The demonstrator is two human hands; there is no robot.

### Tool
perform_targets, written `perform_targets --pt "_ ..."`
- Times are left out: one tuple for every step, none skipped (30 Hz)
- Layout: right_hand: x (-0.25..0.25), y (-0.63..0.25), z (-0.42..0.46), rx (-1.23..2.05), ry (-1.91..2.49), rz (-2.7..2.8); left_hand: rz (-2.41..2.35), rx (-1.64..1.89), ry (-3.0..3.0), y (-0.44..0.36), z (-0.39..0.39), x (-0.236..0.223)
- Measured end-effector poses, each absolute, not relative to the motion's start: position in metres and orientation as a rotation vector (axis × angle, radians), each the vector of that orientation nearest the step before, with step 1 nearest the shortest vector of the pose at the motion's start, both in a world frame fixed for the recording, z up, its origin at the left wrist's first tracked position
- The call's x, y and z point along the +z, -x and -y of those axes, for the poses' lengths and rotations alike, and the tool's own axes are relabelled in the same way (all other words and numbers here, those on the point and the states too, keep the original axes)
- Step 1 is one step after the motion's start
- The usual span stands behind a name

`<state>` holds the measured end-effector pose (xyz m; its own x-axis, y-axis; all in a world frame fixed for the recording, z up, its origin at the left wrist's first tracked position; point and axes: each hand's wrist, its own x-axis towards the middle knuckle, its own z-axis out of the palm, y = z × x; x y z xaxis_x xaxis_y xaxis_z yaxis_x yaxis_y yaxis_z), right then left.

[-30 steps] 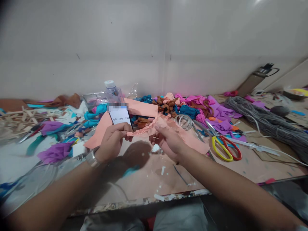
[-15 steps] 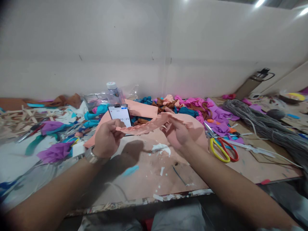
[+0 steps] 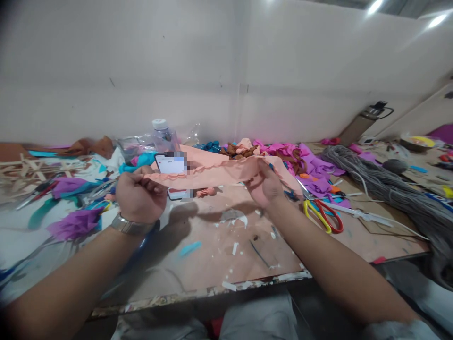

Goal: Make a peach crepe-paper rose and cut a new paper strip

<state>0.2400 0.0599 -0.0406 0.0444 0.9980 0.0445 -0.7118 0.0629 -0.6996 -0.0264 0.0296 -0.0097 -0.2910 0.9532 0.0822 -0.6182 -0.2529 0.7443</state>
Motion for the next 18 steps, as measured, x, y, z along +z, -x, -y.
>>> perform_targets --pt "-0.041 -0.241 -0.062 1.423 0.596 0.572 -0.731 1.779 -0.652 0.026 -0.029 -0.009" --pt "-0.041 -0.241 -0.064 1.42 0.607 0.525 -0.727 1.784 -0.656 0.026 -0.029 -0.009" --pt "-0.042 -0.242 -0.066 1.408 0.623 0.501 -0.723 1.786 -0.665 0.026 -0.029 -0.01" --pt "-0.042 -0.243 -0.068 1.392 0.645 0.491 -0.719 1.785 -0.675 0.026 -0.029 -0.01" --pt "-0.043 -0.245 -0.069 1.374 0.67 0.489 -0.716 1.784 -0.683 0.026 -0.029 -0.01" --pt "-0.044 -0.247 -0.07 1.36 0.696 0.495 -0.715 1.785 -0.684 0.026 -0.029 -0.011" --pt "-0.045 -0.249 -0.071 1.352 0.721 0.508 -0.719 1.787 -0.679 0.026 -0.029 -0.011" --pt "-0.046 -0.252 -0.072 1.345 0.743 0.523 -0.725 1.789 -0.67 0.027 -0.029 -0.011" --pt "-0.047 -0.254 -0.073 1.341 0.763 0.537 -0.732 1.794 -0.657 0.027 -0.03 -0.011" --pt "-0.048 -0.257 -0.074 1.339 0.781 0.551 -0.739 1.801 -0.641 0.027 -0.03 -0.011" --pt "-0.049 -0.259 -0.074 1.343 0.798 0.569 -0.743 1.804 -0.633 0.027 -0.03 -0.011" --pt "-0.05 -0.26 -0.074 1.353 0.818 0.596 -0.741 1.809 -0.635 0.027 -0.03 -0.011" --pt "-0.05 -0.26 -0.074 1.374 0.842 0.631 -0.737 1.817 -0.649 0.027 -0.029 -0.01" --pt "-0.05 -0.258 -0.072 1.41 0.87 0.676 -0.731 1.827 -0.67 0.026 -0.029 -0.01" --pt "-0.05 -0.255 -0.07 1.461 0.9 0.73 -0.728 1.834 -0.694 0.025 -0.028 -0.01" --pt "-0.05 -0.251 -0.067 1.522 0.933 0.793 -0.728 1.837 -0.719 0.024 -0.027 -0.01" --pt "-0.049 -0.245 -0.063 1.591 0.965 0.863 -0.73 1.84 -0.741 0.023 -0.026 -0.01" --pt "-0.048 -0.24 -0.058 1.652 0.989 0.937 -0.732 1.841 -0.759 0.021 -0.025 -0.009"
